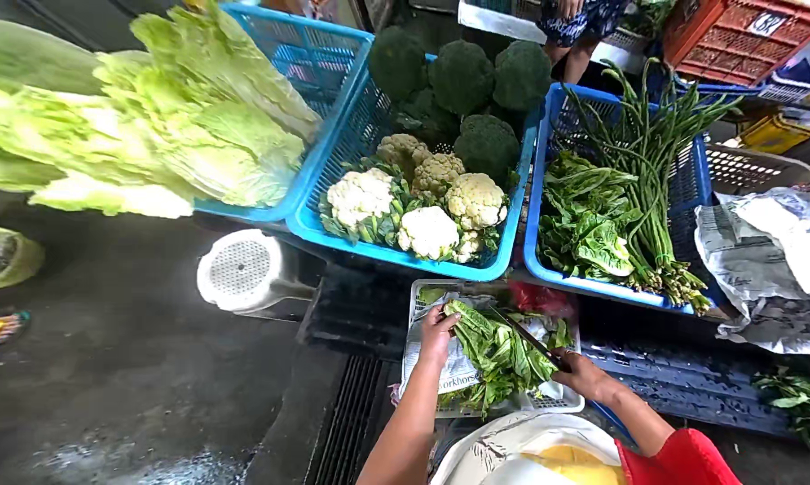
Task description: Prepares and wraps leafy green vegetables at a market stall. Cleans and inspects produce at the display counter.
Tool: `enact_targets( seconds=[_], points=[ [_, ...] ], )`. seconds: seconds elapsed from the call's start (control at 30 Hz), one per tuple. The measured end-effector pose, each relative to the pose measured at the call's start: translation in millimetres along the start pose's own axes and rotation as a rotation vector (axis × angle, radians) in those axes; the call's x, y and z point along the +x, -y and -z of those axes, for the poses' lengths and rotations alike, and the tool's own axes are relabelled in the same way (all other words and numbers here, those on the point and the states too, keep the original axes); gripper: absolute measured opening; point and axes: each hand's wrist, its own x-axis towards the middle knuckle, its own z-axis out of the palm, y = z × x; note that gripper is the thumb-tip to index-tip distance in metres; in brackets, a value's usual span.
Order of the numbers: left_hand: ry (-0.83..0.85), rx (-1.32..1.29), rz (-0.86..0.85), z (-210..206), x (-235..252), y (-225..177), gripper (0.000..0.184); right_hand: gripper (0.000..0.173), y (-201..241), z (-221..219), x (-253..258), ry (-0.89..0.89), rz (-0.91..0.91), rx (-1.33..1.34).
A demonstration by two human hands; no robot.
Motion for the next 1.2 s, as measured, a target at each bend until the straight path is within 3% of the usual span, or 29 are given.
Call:
enact_targets(
  seconds=[0.17,0.23,0.3,0.4,0.47,0.53,0.63,0.8,0.9,1.03,1.2],
  points=[
    [-0.121,0.793,-0.147,-10.3,-1.5,-7.7,0.079,0.058,-2.7,-8.4,-3.3,-0.019,-0.014,0.009],
    [-0.027,0.955,-0.203,-29.7,-3.7,2.3,0.062,0.058,-8.6,-12.2,-5.8,-0.032,-0.033,0.017],
    [0.166,1.099,-0.106,-56.6,-3.8,20.9,0.039,0.058,-15.9,-16.1,-9.2,-0.045,-0.058,0.014],
    [0.359,1.322,0.124,-91.0,-0.3,58.6,0.050,0.058,-22.0,-21.1,-18.2,-0.047,-0.113,0.004],
    [0.350,1.367,0.176,-97.2,4.0,89.1,0.059,0.059,-22.9,-22.8,-26.2,-0.044,-0.155,0.001],
    [0.297,1.354,0.190,-97.0,6.6,107.0,0.058,0.060,-25.7,-22.4,-32.0,-0.038,-0.172,0.002],
    [0.273,1.165,0.188,-91.9,9.6,105.9,0.044,0.060,-29.2,-18.9,-32.0,-0.034,-0.169,-0.008],
    [0.142,0.448,0.025,-51.6,4.9,56.0,0.048,0.058,-14.1,-12.1,-19.9,-0.041,-0.104,-0.036],
    [0.034,0.221,-0.084,-13.6,3.1,21.3,0.043,0.057,5.6,-8.3,-12.5,-0.043,-0.030,-0.048],
    [-0.014,0.173,-0.172,11.1,-8.4,-3.5,0.026,0.060,32.8,-10.2,-5.1,-0.034,0.082,-0.072],
    [0.115,0.470,-0.171,-11.1,-51.8,-21.0,0.028,0.073,89.7,-16.3,-12.7,-0.012,0.185,-0.120]
  ],
)
